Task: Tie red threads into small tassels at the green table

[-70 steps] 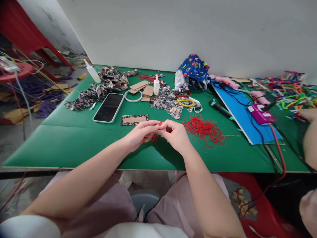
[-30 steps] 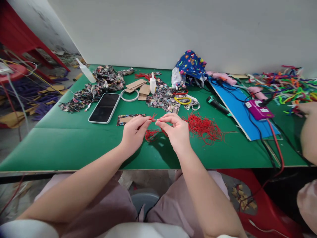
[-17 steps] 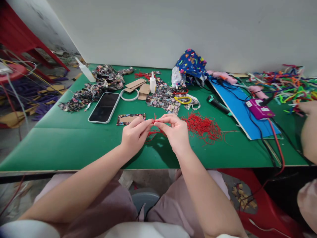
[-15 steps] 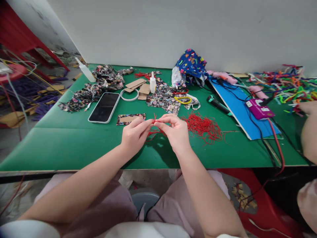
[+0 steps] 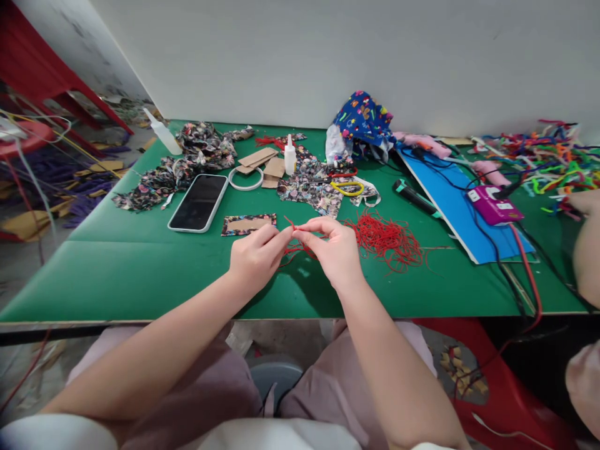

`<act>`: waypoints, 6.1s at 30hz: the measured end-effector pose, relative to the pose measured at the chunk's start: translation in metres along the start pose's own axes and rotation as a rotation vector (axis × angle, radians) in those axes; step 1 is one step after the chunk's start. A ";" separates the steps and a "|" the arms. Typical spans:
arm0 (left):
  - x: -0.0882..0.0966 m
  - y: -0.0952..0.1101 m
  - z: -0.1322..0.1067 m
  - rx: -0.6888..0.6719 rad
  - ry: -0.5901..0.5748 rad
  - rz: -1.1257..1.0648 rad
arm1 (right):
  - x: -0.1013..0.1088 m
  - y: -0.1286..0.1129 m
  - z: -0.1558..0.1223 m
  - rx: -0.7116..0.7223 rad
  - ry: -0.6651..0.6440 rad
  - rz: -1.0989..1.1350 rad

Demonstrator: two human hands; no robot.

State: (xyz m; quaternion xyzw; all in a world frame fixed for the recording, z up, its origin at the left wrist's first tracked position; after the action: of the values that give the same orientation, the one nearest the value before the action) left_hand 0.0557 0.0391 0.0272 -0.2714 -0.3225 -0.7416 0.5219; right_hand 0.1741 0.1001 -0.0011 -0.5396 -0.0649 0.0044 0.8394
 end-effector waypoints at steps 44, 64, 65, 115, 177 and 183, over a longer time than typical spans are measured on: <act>-0.048 -0.061 0.000 0.989 -0.246 -1.372 | 0.010 0.020 0.004 -0.178 0.098 0.183; -0.040 -0.074 0.010 1.027 -0.198 -1.628 | 0.062 0.011 0.021 -0.064 0.256 0.121; -0.038 -0.074 0.011 1.004 -0.191 -1.573 | 0.062 0.011 0.021 -0.064 0.255 0.116; -0.024 0.002 -0.002 -0.126 -0.365 -0.077 | -0.007 0.023 -0.004 -0.298 -0.149 0.078; -0.051 -0.022 0.001 0.640 -0.706 -1.296 | -0.024 0.006 -0.007 -0.229 -0.347 0.220; -0.048 -0.013 -0.003 0.570 -0.840 -1.295 | -0.026 0.002 -0.012 -0.227 -0.519 0.151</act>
State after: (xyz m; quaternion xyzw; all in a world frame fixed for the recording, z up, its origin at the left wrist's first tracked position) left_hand 0.0577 0.0694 -0.0130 -0.1439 -0.7595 -0.6221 -0.1245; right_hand 0.1497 0.0877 -0.0106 -0.6142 -0.2370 0.1974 0.7264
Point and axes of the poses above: each hand's wrist, its own z-axis towards the middle knuckle, its own x-axis out of the back of the hand, y = z × x, the point moved 9 cm from there along z, towards the middle knuckle, and after that the axes turned 12 degrees about x, right-handed, at the moved point
